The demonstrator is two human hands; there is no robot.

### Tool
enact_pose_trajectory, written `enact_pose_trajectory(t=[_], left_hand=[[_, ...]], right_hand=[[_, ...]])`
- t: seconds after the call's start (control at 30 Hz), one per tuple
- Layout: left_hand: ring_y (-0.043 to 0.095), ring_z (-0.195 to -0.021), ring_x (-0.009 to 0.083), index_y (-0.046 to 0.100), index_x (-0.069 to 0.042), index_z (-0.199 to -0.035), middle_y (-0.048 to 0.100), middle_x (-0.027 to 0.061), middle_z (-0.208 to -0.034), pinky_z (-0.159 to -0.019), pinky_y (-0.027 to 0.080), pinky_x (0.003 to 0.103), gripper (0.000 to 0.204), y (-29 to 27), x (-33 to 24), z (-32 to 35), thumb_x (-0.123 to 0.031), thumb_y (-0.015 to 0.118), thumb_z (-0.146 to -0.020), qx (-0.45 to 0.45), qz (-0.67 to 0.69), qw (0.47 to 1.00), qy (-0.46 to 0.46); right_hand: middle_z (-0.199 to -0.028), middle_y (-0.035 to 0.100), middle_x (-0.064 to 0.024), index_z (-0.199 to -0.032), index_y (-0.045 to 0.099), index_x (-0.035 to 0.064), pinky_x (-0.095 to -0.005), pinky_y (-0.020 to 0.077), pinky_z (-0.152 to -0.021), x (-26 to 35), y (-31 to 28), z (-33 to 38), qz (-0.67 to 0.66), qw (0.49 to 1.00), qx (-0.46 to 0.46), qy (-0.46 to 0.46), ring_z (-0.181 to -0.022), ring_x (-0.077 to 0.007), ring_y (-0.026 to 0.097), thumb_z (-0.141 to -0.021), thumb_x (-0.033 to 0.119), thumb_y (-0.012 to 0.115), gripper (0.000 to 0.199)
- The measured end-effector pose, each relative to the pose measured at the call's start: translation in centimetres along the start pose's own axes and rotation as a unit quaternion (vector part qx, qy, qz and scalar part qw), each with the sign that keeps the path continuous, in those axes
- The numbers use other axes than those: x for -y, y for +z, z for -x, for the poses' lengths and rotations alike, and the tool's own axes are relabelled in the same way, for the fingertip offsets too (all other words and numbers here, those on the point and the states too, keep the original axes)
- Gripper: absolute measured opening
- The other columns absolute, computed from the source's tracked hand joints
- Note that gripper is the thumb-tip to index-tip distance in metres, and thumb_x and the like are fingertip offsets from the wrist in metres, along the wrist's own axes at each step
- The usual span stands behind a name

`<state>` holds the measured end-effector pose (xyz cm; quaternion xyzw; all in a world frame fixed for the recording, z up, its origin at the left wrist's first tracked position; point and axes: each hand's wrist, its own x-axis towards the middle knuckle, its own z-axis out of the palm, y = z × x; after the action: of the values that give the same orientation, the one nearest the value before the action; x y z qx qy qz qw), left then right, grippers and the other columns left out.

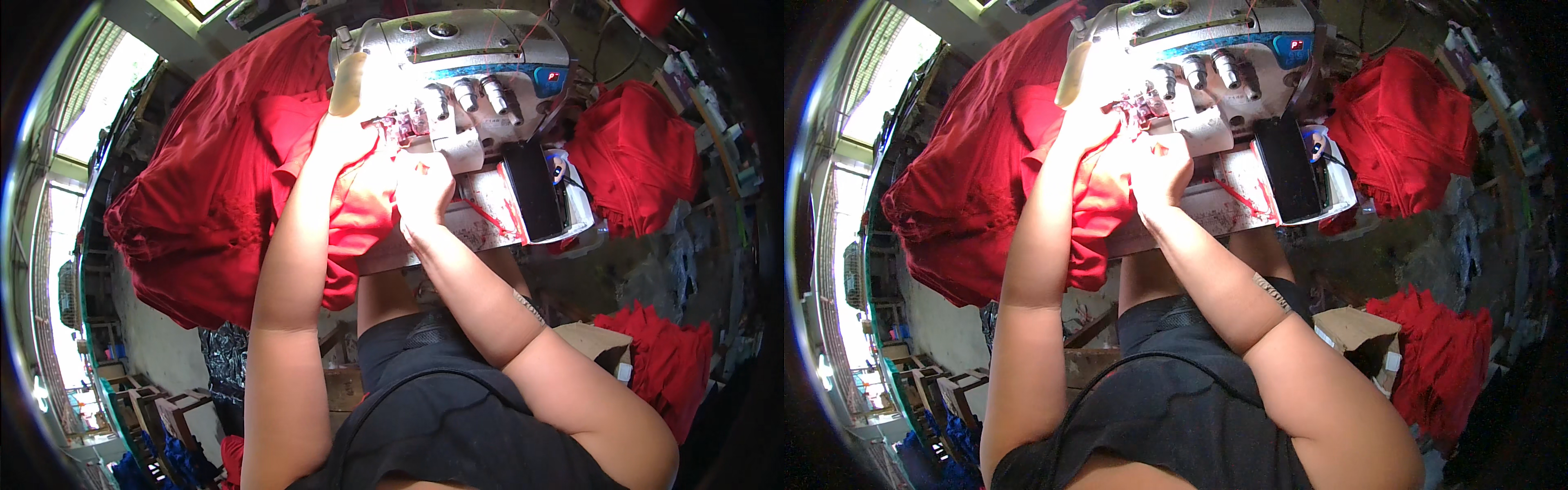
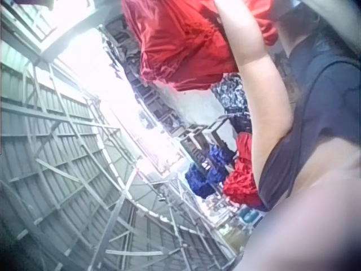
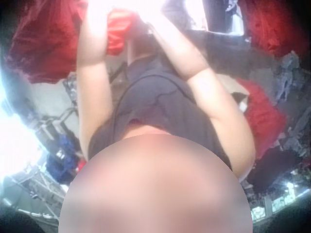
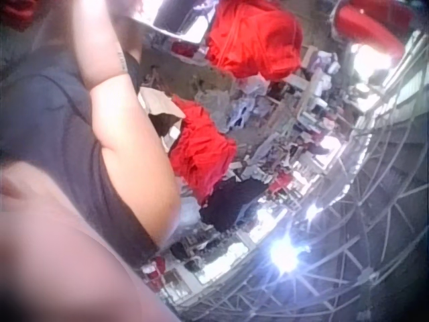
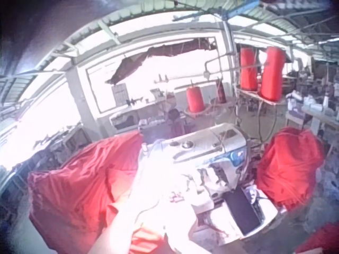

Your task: The person picks up red fabric pieces from a pile, folds them by hand, and places them into a clear plastic bin. The person then moves to a sewing machine area and continues folding red fabric pieces, placing them on the machine table.

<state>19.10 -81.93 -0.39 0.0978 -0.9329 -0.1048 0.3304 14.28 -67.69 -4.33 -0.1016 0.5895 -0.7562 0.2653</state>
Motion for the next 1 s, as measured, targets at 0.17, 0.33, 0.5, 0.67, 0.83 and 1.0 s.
enact_pose_trajectory(t=[0.17, 0.33, 0.5, 0.67, 0.83, 1.0], left_hand=[[0.05, -0.111, 0.0305, 0.062, -0.012, -0.105, 0.055, 0.0131, -0.117, -0.093, 0.041, 0.043, 0.039, -0.6, -1.0, 0.9, -0.003, 0.058, -0.068, 0.061, -0.002, 0.978, -0.2], [0.051, -0.089, 0.035, 0.05, -0.004, -0.104, 0.053, 0.0137, -0.097, -0.081, 0.039, 0.046, 0.038, -3.6, -7.9, 4.0, -0.02, 0.065, -0.072, -0.2, -0.178, 0.962, -0.059], [0.05, -0.092, 0.0256, 0.055, -0.019, -0.098, 0.054, 0.0047, -0.098, -0.082, 0.032, 0.041, 0.034, -1.5, -11.2, 13.4, -0.018, 0.071, -0.068, -0.086, -0.311, 0.946, -0.029], [0.05, -0.096, 0.0247, 0.068, -0.02, -0.086, 0.059, 0.0019, -0.092, -0.081, 0.033, 0.041, 0.011, -5.1, -11.8, 11.9, -0.021, 0.067, -0.075, -0.1, -0.27, 0.95, -0.118], [0.046, -0.099, 0.0276, 0.069, -0.019, -0.078, 0.061, 0.0017, -0.088, -0.084, 0.029, 0.043, 0.012, -9.8, -9.1, 5.7, -0.011, 0.06, -0.076, 0.005, -0.175, 0.984, -0.043], [0.045, -0.097, 0.0236, 0.068, -0.021, -0.075, 0.063, -0.0021, -0.09, -0.083, 0.028, 0.04, 0.021, -11.5, -8.9, 4.0, -0.004, 0.057, -0.069, 0.111, -0.239, 0.964, -0.038]], right_hand=[[-0.075, 0.058, -0.0042, -0.088, 0.058, 0.0006, -0.0229, 0.0459, -0.061, -0.3, -0.4, 0.2, -0.033, 0.999, 0.027, -0.008, -0.068, -0.0087, 0.054, -0.081, 0.007, 0.066, 0.012], [-0.076, 0.059, -0.0043, -0.093, 0.057, 0.0028, -0.026, 0.0472, -0.066, -1.6, -6.0, -1.4, 0.137, 0.977, 0.051, -0.157, -0.07, -0.0115, 0.055, -0.079, 0.012, 0.065, 0.018], [-0.081, 0.058, -0.007, -0.096, 0.056, 0.0013, -0.0269, 0.0467, -0.067, -0.6, -8.1, -1.6, 0.151, 0.948, 0.125, -0.251, -0.072, -0.0128, 0.055, -0.079, 0.004, 0.06, 0.018], [-0.087, 0.06, -0.0124, -0.098, 0.057, 0.0009, -0.0302, 0.0464, -0.071, 3.4, -7.1, -0.9, 0.18, 0.904, 0.245, -0.301, -0.078, -0.022, 0.057, -0.081, 0.005, 0.056, 0.018], [-0.094, 0.061, -0.017, -0.098, 0.059, 0.0002, -0.0421, 0.0461, -0.081, 4.8, -3.9, -4.2, 0.23, 0.646, 0.296, -0.665, -0.088, -0.0339, 0.057, -0.07, 0.003, 0.051, 0.029], [-0.106, 0.059, -0.0185, -0.114, 0.056, 0.0039, -0.0419, 0.0407, -0.093, 7.1, -2.2, -2.3, 0.312, 0.664, 0.452, -0.507, -0.103, -0.0356, 0.051, -0.07, 0.003, 0.049, 0.045]])
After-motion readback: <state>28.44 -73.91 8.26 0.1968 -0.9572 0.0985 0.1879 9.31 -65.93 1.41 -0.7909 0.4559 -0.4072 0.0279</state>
